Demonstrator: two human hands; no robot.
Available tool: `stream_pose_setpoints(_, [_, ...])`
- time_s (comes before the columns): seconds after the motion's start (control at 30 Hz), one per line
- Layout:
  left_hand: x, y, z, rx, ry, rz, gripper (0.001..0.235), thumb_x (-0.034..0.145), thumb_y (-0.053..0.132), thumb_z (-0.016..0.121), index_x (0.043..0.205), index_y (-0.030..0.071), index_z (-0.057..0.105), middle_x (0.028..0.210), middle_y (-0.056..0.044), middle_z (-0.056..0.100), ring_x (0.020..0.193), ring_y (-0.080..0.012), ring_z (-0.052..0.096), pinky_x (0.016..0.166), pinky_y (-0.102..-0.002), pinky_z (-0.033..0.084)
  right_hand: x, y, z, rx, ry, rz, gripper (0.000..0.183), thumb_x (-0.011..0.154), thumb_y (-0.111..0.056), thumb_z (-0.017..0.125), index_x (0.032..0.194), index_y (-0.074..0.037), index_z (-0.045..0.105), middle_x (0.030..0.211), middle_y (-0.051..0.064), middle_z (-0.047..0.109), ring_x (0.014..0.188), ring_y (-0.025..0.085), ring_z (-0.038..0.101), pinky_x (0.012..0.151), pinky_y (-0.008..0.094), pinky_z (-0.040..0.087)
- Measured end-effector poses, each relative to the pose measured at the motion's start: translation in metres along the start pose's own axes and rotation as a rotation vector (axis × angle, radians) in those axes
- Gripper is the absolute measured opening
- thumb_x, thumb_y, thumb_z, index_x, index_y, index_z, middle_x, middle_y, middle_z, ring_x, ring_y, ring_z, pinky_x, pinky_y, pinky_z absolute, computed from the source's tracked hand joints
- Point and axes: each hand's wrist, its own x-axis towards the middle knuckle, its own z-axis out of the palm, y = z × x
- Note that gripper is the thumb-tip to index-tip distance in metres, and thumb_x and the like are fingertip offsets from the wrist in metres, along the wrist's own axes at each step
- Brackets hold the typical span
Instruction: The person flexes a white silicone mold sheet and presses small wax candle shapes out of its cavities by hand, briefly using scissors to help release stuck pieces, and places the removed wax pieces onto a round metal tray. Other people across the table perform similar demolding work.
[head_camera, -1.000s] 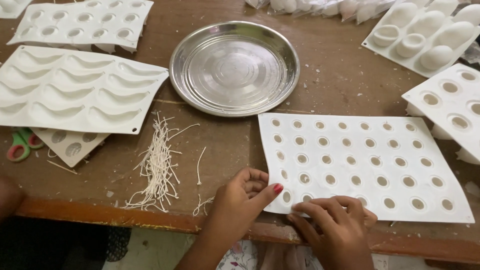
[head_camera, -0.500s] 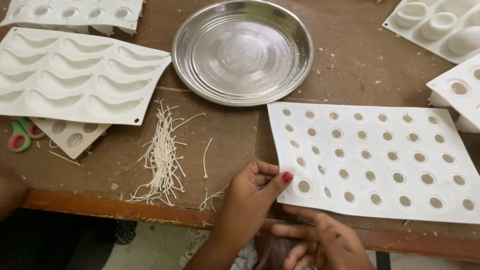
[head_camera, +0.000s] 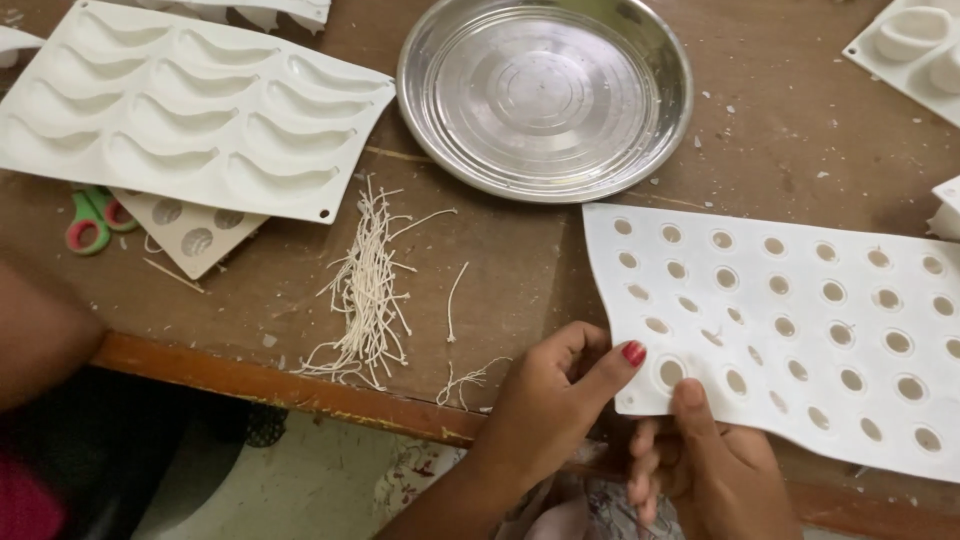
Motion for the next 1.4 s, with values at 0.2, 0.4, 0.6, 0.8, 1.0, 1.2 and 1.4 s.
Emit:
stream_pose_setpoints(0.2, [0.004,0.012,0.01,0.316,0.045,-0.135,0.046,0.091,0.047,0.069,0.101,0.001,0.068,0.085,-0.008,0.073,0.076,-0.0115,0.069,0.068,-0.026,0.057,0.005,-0.028,0.004,-0.505,0.129,-0.094,0.053,0.102,-0.042,0.052,0.087,0.008,0.063,0.064,0.018,0.067,0.047,0.024,0.063,0.042,0.039,0.052])
stream_pose_setpoints(0.4, [0.015,-0.015,0.012,0.145,0.098,-0.036,0.042,0.092,0.042,0.071,0.098,0.0,0.067,0.086,-0.008,0.073,0.075,-0.0111,0.066,0.067,-0.027,0.056,-0.001,-0.033,0.014,-0.602,0.112,-0.175,0.053,0.105,-0.042,0.052,0.092,0.006,0.067,0.068,0.017,0.07,0.052,0.023,0.063,0.048,0.037,0.051])
stream_pose_setpoints(0.6, [0.016,-0.025,0.021,-0.069,0.077,0.002,0.03,0.096,0.032,0.073,0.098,0.003,0.063,0.086,-0.006,0.07,0.076,-0.0087,0.064,0.069,-0.023,0.054,-0.013,-0.045,0.03,-0.339,0.253,-0.167,0.042,0.098,-0.036,0.054,0.104,0.004,0.066,0.072,0.017,0.067,0.061,0.023,0.067,0.053,0.034,0.054])
stream_pose_setpoints(0.8, [0.014,-0.02,0.023,-0.07,0.078,-0.019,0.028,0.096,0.03,0.07,0.096,0.003,0.062,0.085,-0.006,0.07,0.074,-0.0085,0.064,0.068,-0.024,0.054,-0.013,-0.044,0.03,-0.234,0.281,-0.145,0.047,0.101,-0.036,0.057,0.101,0.009,0.066,0.073,0.019,0.065,0.062,0.023,0.064,0.053,0.034,0.05])
stream_pose_setpoints(1.0, [0.022,-0.034,0.019,-0.263,0.05,-0.033,0.024,0.099,0.024,0.071,0.095,0.002,0.061,0.083,-0.008,0.07,0.07,-0.0109,0.063,0.065,-0.026,0.054,-0.011,-0.039,0.026,-0.265,0.223,-0.226,0.048,0.106,-0.033,0.054,0.097,0.012,0.068,0.077,0.017,0.069,0.063,0.021,0.06,0.057,0.031,0.048])
stream_pose_setpoints(1.2, [0.023,-0.023,0.018,-0.347,0.043,-0.104,0.021,0.098,0.022,0.069,0.097,0.002,0.063,0.084,-0.01,0.072,0.07,-0.0121,0.066,0.065,-0.028,0.056,-0.005,-0.036,0.021,-0.056,0.102,-0.243,0.038,0.106,-0.029,0.052,0.103,0.006,0.067,0.081,0.014,0.068,0.069,0.019,0.061,0.061,0.031,0.05])
stream_pose_setpoints(1.4, [0.031,-0.018,0.015,-0.401,0.017,-0.198,0.02,0.099,0.022,0.067,0.099,0.002,0.063,0.084,-0.011,0.072,0.069,-0.013,0.067,0.065,-0.028,0.057,0.008,-0.032,0.009,0.057,0.013,-0.196,0.036,0.107,-0.031,0.051,0.109,0.002,0.064,0.082,0.012,0.066,0.074,0.02,0.06,0.065,0.033,0.05])
